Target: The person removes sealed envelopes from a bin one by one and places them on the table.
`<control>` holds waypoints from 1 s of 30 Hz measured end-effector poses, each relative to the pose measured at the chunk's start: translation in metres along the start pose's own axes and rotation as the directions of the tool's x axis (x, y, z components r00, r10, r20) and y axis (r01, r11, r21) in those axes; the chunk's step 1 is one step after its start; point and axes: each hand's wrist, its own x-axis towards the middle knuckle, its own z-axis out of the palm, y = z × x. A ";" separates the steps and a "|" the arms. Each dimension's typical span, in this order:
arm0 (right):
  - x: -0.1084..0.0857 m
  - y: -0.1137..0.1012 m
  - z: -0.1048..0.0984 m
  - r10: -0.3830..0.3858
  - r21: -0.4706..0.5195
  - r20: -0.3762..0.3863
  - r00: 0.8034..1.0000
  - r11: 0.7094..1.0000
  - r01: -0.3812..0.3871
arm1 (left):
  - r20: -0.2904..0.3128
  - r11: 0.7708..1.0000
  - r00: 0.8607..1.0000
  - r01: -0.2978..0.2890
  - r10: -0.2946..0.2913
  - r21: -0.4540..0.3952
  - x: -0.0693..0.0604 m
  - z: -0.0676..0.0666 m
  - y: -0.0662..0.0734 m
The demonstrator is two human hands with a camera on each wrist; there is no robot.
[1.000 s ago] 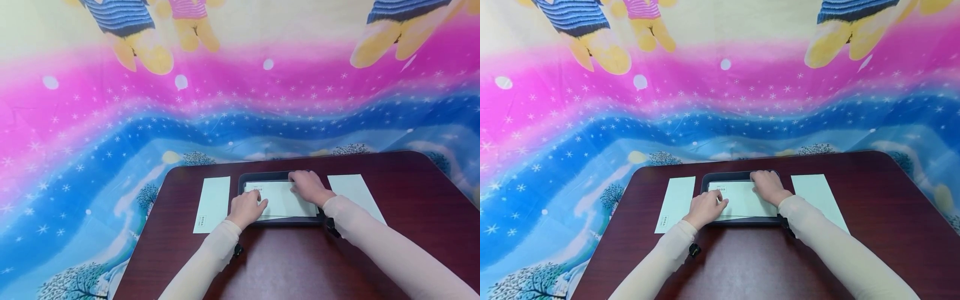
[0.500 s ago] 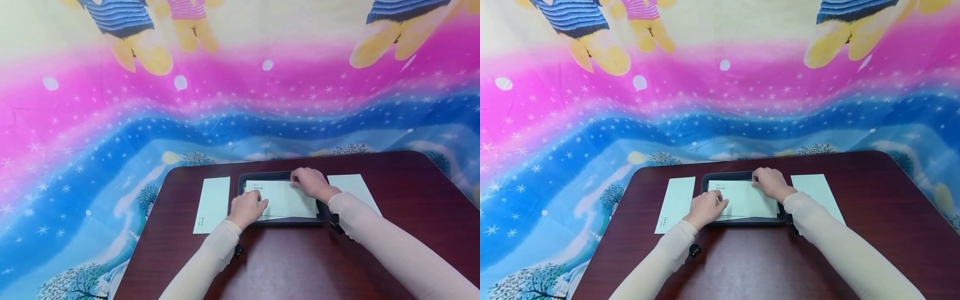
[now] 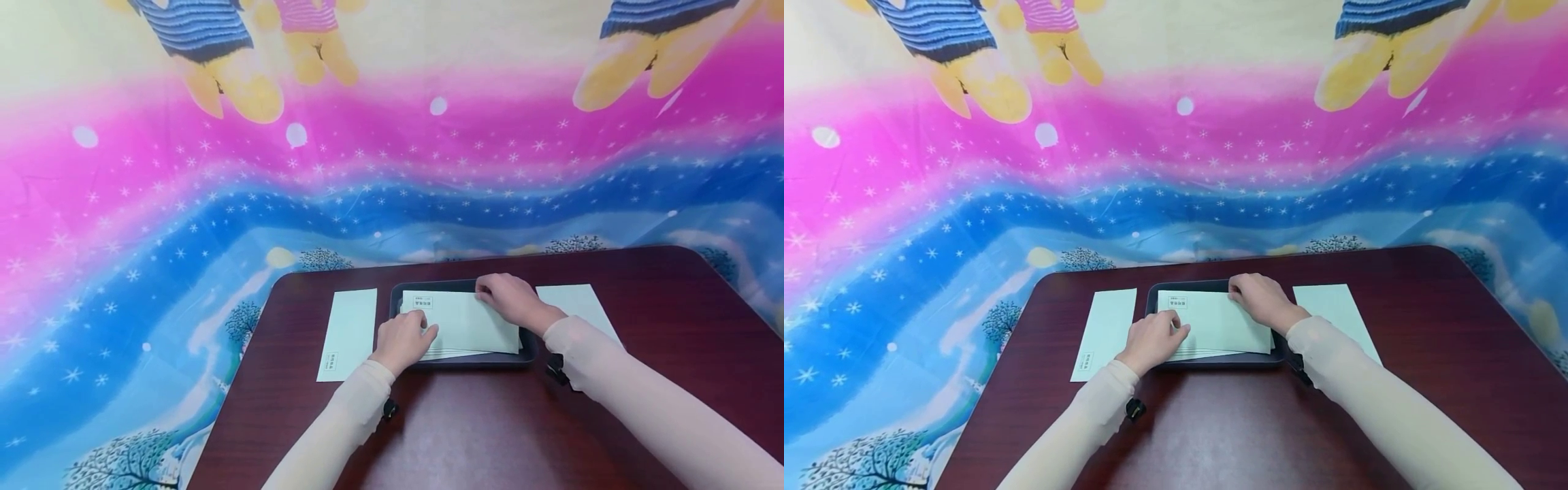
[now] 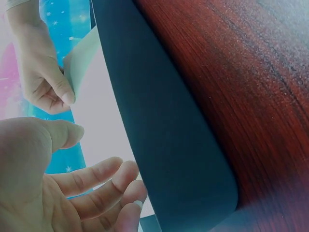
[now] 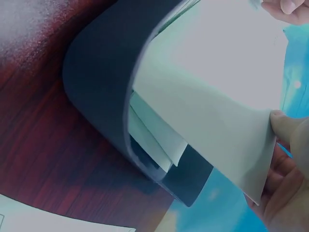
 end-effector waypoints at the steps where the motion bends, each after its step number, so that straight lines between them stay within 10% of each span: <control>1: -0.001 0.000 0.000 0.000 0.006 -0.003 1.000 1.000 0.000 | 0.002 1.000 1.000 0.000 0.000 0.000 0.000 0.000 0.000; 30: -0.013 -0.010 -0.014 -0.057 0.017 -0.122 0.991 0.998 0.059 | -0.026 1.000 1.000 -0.013 0.013 0.011 -0.001 -0.004 -0.001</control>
